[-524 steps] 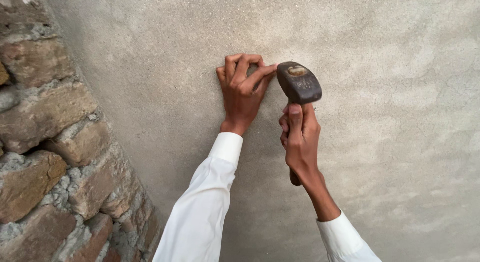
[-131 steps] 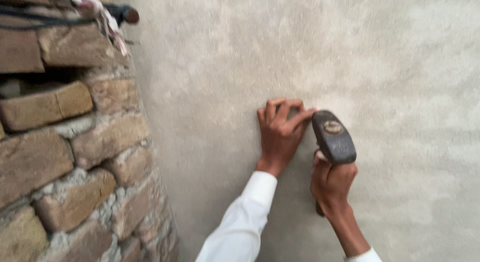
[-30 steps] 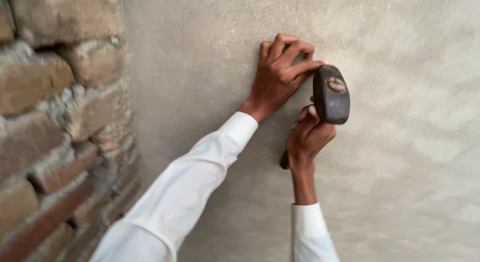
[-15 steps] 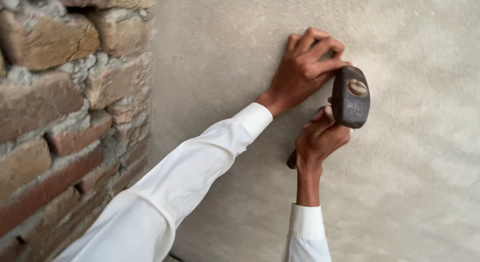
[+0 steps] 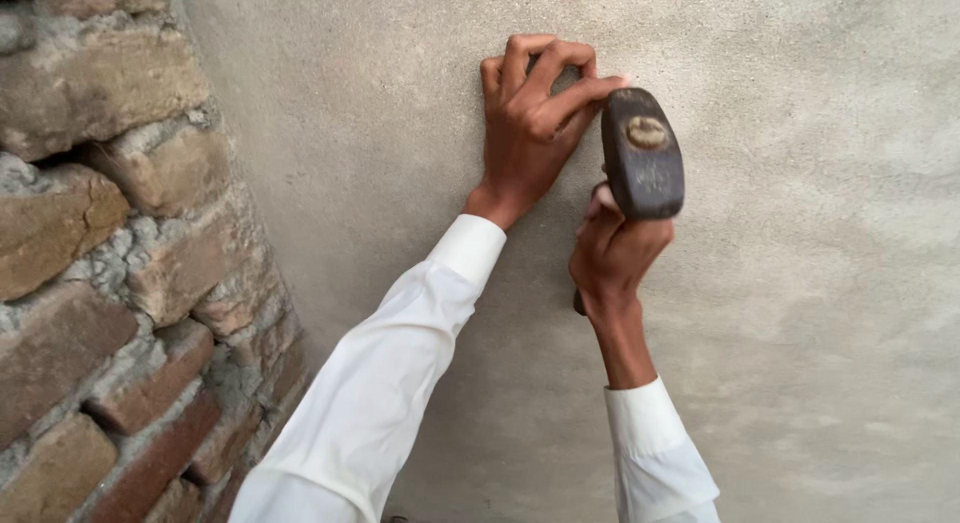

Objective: The person measures a concrete wall with a tape measure, marks a position on the wall with a pencil, and hammers a nail into the marked spot, holding the nail by hand while striking it with a hammer.

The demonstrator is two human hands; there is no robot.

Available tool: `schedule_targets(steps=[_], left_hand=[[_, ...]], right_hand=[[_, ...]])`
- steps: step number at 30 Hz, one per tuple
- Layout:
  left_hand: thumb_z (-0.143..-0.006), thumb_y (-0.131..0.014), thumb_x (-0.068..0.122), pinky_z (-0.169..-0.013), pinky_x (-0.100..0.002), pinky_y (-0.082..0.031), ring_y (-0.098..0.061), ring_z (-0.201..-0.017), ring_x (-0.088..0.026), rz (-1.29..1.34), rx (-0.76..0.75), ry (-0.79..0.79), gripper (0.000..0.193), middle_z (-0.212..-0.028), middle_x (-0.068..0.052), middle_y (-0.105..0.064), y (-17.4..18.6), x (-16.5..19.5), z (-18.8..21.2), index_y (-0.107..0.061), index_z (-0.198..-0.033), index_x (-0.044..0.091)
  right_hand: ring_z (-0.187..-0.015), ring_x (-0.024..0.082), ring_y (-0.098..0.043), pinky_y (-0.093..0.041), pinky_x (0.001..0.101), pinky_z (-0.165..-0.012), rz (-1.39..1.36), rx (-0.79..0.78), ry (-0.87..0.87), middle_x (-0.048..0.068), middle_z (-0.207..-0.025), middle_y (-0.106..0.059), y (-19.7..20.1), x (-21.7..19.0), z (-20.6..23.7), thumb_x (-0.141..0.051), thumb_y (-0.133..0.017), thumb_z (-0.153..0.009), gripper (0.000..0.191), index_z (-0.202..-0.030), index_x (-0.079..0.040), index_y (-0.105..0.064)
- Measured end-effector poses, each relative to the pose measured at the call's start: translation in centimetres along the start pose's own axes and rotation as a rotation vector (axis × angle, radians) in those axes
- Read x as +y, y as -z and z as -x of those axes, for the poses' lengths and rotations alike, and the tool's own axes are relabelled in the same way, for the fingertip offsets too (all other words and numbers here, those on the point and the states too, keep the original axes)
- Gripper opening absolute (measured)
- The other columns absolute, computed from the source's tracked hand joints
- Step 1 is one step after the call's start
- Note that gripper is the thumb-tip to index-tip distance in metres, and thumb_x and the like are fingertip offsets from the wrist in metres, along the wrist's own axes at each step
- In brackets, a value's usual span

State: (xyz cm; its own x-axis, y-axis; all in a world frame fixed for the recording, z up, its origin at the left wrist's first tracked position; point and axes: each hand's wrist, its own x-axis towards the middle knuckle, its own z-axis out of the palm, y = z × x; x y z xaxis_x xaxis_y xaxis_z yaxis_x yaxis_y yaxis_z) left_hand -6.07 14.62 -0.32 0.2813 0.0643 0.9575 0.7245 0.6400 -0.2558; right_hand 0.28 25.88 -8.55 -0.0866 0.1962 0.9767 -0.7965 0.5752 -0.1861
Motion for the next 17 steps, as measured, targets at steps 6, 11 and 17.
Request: schedule_targets(steps=[6, 11, 17], left_hand=[[-0.089, -0.085, 0.027, -0.092, -0.036, -0.035, -0.052, -0.113, -0.013, 0.008, 0.002, 0.026, 0.013, -0.106, 0.016, -0.063, -0.08, 0.33, 0.04, -0.08, -0.101, 0.03], [-0.089, -0.085, 0.028, -0.094, -0.036, -0.036, -0.052, -0.113, -0.014, 0.014, -0.011, 0.048, 0.013, -0.107, 0.016, -0.064, -0.05, 0.29, 0.02, -0.079, -0.1, 0.029], [-0.089, -0.084, 0.027, -0.094, -0.037, -0.036, -0.053, -0.113, -0.013, 0.01, -0.047, 0.038, 0.018, -0.107, 0.016, -0.065, 0.17, 0.54, 0.42, -0.081, -0.106, 0.031]], right_hand=[[-0.052, 0.013, -0.057, -0.043, 0.0308, -0.051, 0.012, 0.018, -0.014, 0.002, -0.061, -0.054, 0.01, -0.69, 0.1, -0.024, -0.039, -0.116, 0.04, -0.093, -0.005, -0.066], [-0.058, 0.018, -0.06, -0.045, 0.0355, -0.061, 0.149, 0.027, 0.059, 0.005, -0.067, -0.057, -0.39, -0.97, -0.25, -0.024, -0.048, -0.12, 0.04, -0.087, -0.004, -0.059], [-0.056, 0.018, -0.062, -0.045, 0.0338, -0.055, 0.049, 0.026, -0.015, 0.004, -0.064, -0.057, 0.28, -1.0, 0.38, -0.025, -0.048, -0.117, 0.038, -0.086, -0.005, -0.059]])
